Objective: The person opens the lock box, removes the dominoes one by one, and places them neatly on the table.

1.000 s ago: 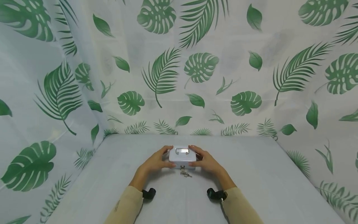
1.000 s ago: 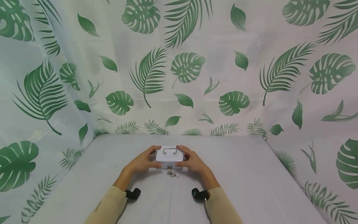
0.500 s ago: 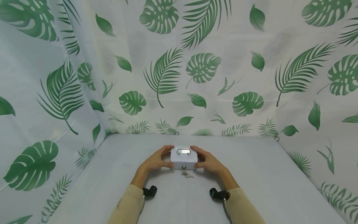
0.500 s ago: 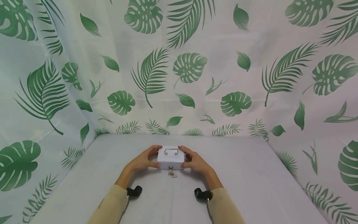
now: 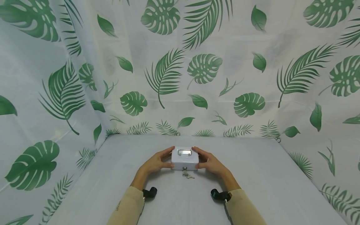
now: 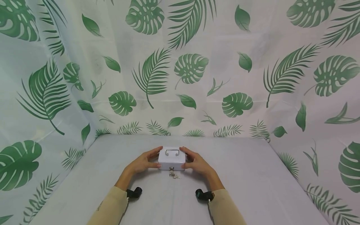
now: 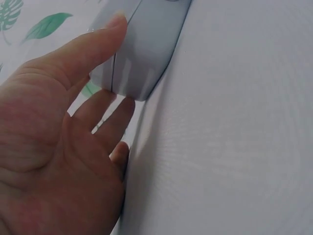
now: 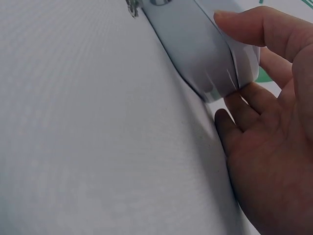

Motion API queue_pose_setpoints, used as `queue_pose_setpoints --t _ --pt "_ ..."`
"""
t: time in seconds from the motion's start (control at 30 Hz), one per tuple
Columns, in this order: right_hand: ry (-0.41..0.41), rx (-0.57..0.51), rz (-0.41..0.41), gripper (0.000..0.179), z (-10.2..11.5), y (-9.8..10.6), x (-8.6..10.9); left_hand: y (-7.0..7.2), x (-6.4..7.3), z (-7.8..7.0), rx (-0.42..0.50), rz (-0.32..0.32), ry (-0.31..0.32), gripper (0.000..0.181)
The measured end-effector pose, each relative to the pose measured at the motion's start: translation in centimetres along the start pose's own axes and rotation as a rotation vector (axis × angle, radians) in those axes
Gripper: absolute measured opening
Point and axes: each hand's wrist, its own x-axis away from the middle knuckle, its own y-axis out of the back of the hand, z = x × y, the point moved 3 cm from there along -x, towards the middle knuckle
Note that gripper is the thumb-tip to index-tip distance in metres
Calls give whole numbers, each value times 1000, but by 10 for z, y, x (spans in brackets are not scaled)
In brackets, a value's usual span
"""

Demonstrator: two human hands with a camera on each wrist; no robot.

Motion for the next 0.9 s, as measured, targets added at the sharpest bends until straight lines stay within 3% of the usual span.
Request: queue_pose_setpoints --t 0.47,0.9 --pt "-15 -122 -26 72 -5 5 0 0 -2 1 17 -12 -23 79" --pt "-77 -160 -89 67 -5 5 0 -2 -7 -1 -7 -48 -28 74"
